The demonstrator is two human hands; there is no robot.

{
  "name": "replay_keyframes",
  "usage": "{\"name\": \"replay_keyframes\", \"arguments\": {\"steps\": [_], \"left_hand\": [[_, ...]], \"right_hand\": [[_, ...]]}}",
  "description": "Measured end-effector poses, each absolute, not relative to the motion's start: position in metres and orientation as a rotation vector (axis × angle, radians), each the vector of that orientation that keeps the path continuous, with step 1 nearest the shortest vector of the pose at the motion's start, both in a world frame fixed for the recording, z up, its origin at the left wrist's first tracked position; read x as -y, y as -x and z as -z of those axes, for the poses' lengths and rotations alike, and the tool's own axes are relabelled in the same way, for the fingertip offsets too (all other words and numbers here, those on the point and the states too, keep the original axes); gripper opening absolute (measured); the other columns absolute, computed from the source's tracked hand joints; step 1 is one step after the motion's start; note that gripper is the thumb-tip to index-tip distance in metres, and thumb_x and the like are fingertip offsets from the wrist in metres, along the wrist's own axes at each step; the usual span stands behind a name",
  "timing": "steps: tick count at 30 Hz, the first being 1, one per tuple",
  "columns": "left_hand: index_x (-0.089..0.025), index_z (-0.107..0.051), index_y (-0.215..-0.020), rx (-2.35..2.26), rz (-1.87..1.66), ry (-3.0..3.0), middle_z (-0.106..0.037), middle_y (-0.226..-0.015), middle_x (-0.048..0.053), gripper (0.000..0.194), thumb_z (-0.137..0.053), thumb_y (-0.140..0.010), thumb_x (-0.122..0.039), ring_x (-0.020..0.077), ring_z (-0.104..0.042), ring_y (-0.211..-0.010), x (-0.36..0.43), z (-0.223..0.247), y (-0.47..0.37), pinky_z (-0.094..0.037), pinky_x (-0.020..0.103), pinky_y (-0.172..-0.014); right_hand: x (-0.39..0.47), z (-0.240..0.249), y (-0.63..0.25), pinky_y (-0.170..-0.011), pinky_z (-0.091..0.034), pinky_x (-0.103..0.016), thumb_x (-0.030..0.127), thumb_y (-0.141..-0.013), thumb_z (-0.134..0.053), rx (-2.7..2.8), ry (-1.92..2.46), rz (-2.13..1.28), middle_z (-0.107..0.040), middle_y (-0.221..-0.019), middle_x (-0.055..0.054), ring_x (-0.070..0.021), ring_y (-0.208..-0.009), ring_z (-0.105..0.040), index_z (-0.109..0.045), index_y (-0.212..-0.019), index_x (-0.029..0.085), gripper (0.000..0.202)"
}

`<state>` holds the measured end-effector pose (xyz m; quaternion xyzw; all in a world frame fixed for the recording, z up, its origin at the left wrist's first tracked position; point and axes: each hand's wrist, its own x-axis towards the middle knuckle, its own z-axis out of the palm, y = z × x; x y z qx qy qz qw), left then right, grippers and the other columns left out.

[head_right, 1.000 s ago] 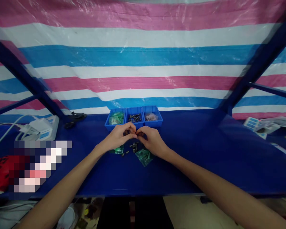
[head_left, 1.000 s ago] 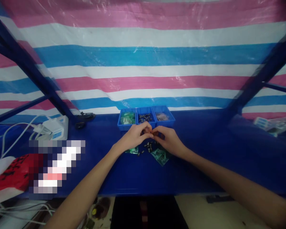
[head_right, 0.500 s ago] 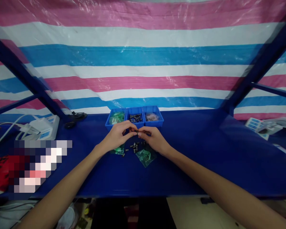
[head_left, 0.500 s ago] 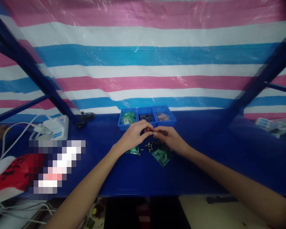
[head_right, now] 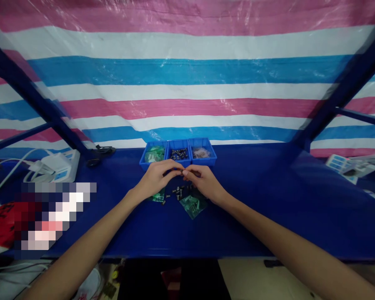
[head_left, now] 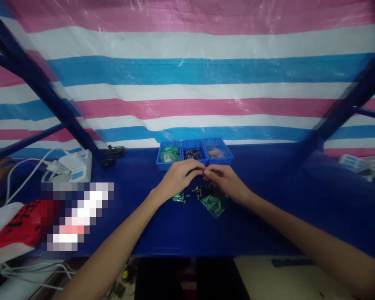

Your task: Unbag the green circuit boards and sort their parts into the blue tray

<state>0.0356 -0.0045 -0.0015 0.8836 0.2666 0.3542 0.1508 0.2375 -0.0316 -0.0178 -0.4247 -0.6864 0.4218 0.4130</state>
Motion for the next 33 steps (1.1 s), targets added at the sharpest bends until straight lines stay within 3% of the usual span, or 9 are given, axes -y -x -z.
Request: {"name": "replay_keyframes", "arguments": {"steps": [3, 8, 17, 24, 33], "left_hand": [[-0.022, -0.068, -0.105, -0.802, -1.016, -2.511, -0.072, -0.099, 0.002, 0.014, -0.056, -0.097, -0.020, 0.0164, -0.067, -0.091, 0.003, 0.004, -0.036, -0.051, 0.031, -0.085], [-0.021, -0.070, -0.100, -0.888, -1.023, -2.320, -0.074, -0.093, 0.001, 0.011, -0.063, -0.092, -0.018, 0.0147, -0.068, -0.080, 0.002, 0.005, -0.036, -0.054, 0.030, -0.081], [-0.019, -0.068, -0.099, -0.832, -0.984, -2.095, -0.072, -0.085, 0.001, 0.010, -0.063, -0.090, -0.019, 0.0142, -0.067, -0.074, 0.004, 0.010, -0.040, -0.054, 0.028, -0.071], [-0.020, -0.067, -0.097, -0.887, -1.020, -2.390, -0.065, -0.085, 0.000, 0.006, -0.064, -0.093, -0.023, 0.0127, -0.061, -0.076, 0.004, 0.011, -0.039, -0.047, 0.026, -0.071], [-0.020, -0.064, -0.102, -0.817, -1.040, -2.572, -0.063, -0.095, 0.003, 0.011, -0.055, -0.099, -0.025, 0.0156, -0.060, -0.084, 0.005, 0.015, -0.040, -0.047, 0.029, -0.076]], "right_hand": [[0.029, 0.019, -0.239, -0.051, -0.036, -0.025, 0.049, -0.090, -0.062, 1.731, 1.052, -1.055, -0.061, -0.069, 0.000, -0.0110, -0.056, -0.048, -0.069, -0.084, 0.018, 0.032], [0.025, 0.020, -0.244, -0.067, -0.046, -0.029, 0.042, -0.088, -0.066, 1.808, 1.000, -0.943, -0.068, -0.083, -0.003, -0.0163, -0.075, -0.059, -0.070, -0.089, 0.019, 0.024], [0.029, 0.023, -0.240, -0.055, -0.039, -0.026, 0.047, -0.093, -0.059, 1.845, 1.115, -0.757, -0.061, -0.067, 0.000, -0.0134, -0.061, -0.054, -0.068, -0.081, 0.019, 0.031], [0.026, 0.023, -0.241, -0.072, -0.050, -0.031, 0.044, -0.092, -0.060, 1.812, 1.022, -0.939, -0.070, -0.084, -0.004, -0.0178, -0.077, -0.065, -0.070, -0.095, 0.020, 0.026], [0.027, 0.022, -0.242, -0.059, -0.041, -0.027, 0.048, -0.089, -0.063, 1.816, 1.085, -0.801, -0.059, -0.067, 0.001, -0.0139, -0.063, -0.054, -0.063, -0.074, 0.019, 0.033]]}}
